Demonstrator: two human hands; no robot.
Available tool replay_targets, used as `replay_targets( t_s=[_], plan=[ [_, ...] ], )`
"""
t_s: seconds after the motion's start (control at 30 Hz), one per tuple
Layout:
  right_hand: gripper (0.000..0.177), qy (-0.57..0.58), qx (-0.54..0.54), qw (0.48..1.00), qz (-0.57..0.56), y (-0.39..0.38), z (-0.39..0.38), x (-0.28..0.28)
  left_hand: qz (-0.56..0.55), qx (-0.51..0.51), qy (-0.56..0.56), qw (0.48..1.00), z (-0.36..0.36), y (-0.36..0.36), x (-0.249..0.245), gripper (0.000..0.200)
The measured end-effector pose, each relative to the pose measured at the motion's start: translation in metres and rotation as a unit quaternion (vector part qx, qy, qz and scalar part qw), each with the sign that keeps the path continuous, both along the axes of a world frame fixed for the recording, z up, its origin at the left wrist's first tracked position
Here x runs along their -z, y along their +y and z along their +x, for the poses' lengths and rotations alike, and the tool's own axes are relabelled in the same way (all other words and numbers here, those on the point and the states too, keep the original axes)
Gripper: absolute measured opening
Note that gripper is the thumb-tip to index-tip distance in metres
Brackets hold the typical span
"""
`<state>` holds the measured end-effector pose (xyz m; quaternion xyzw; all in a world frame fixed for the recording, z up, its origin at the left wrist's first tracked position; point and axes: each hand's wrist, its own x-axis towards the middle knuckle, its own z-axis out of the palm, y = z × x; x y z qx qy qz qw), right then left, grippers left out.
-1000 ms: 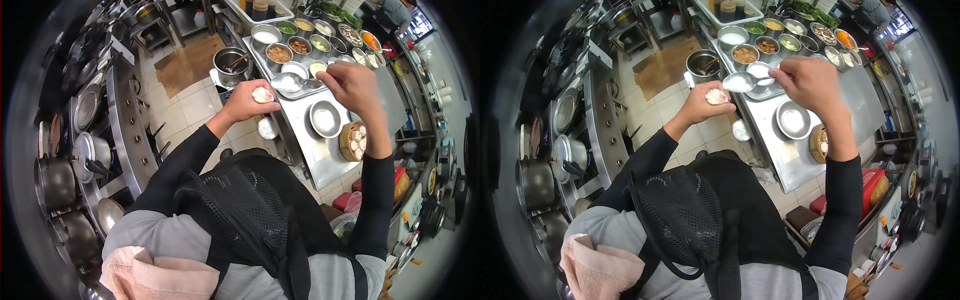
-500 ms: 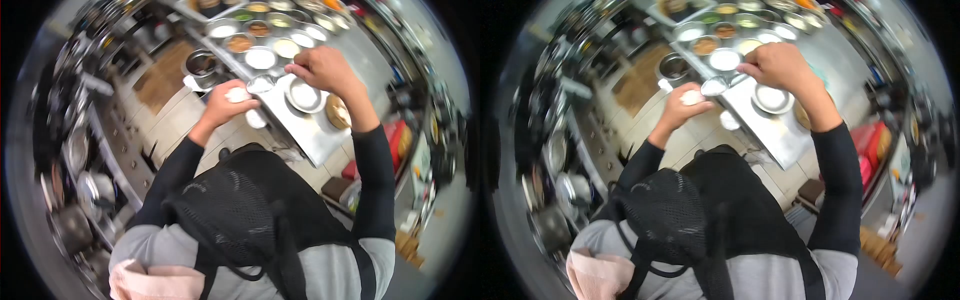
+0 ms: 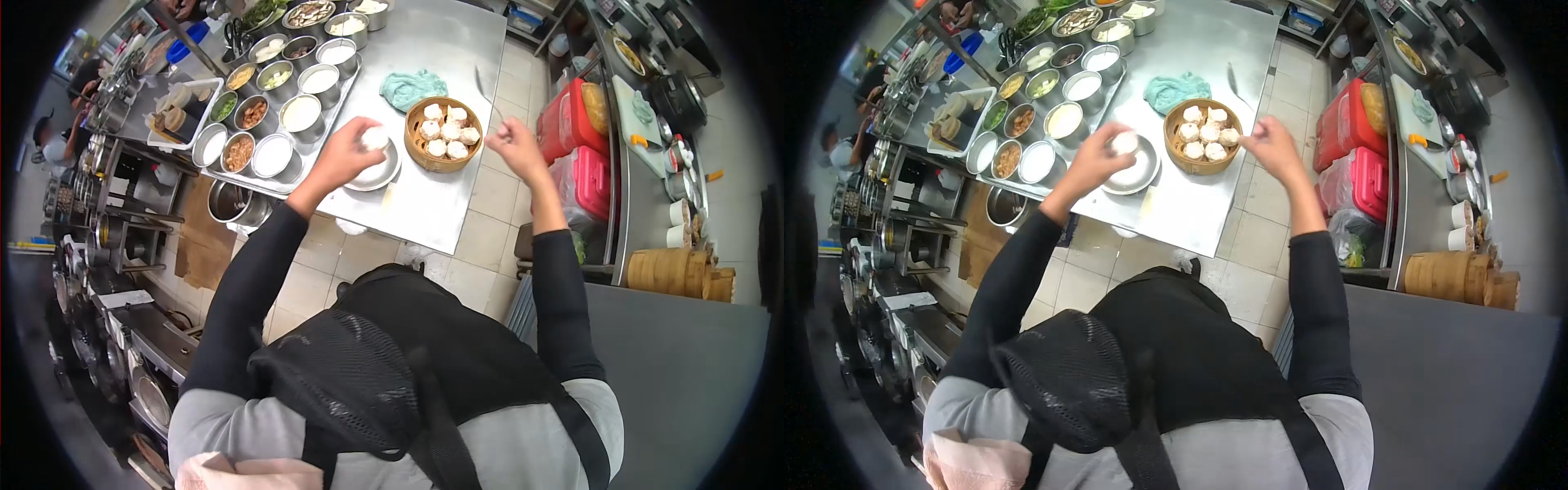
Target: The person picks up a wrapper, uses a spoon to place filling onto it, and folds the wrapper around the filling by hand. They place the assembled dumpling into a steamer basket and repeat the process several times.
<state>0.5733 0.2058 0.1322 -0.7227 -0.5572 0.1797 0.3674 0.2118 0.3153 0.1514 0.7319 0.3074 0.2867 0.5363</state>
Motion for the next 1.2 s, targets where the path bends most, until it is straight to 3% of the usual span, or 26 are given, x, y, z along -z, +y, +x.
replay_targets(
  t_s=[0.07, 0.17, 0.23, 0.37, 0.6, 0.67, 0.83, 0.9, 1.2],
  plan=[
    [0.043, 0.081, -0.027, 0.996, 0.032, 0.020, -0.035, 0.004, 0.042, -0.002, 0.046, 0.998, 0.043, 0.026, 0.008, 0.052],
    [0.053, 0.020, -0.024, 0.999, 0.006, 0.054, -0.074, -0.001, 0.027, -0.027, 0.048, 0.998, 0.083, 0.047, 0.014, 0.053],
    [0.060, -0.097, -0.011, 0.991, -0.096, 0.067, -0.091, -0.008, 0.034, -0.111, -0.013, 0.993, 0.094, 0.056, 0.033, 0.052],
    [0.067, -0.163, -0.014, 0.979, -0.123, 0.079, -0.097, 0.013, 0.022, -0.141, -0.049, 0.988, 0.095, 0.065, 0.057, 0.052],
    [0.063, -0.162, -0.016, 0.978, -0.133, 0.080, -0.087, 0.011, -0.017, -0.053, -0.047, 0.997, 0.104, 0.050, 0.058, 0.049],
    [0.060, -0.164, -0.022, 0.978, -0.123, 0.077, -0.086, 0.007, 0.124, -0.049, 0.093, 0.987, 0.109, 0.045, 0.055, 0.051],
    [0.056, -0.166, -0.039, 0.978, -0.118, 0.080, -0.076, 0.012, 0.206, -0.068, 0.205, 0.955, 0.117, 0.037, 0.050, 0.040],
    [0.055, -0.159, -0.040, 0.980, -0.111, 0.078, -0.075, 0.013, 0.282, -0.040, 0.272, 0.919, 0.121, 0.037, 0.044, 0.035],
    [0.052, -0.136, -0.041, 0.982, -0.122, 0.083, -0.075, 0.018, 0.305, 0.021, 0.330, 0.893, 0.129, 0.052, 0.016, 0.031]
  ],
)
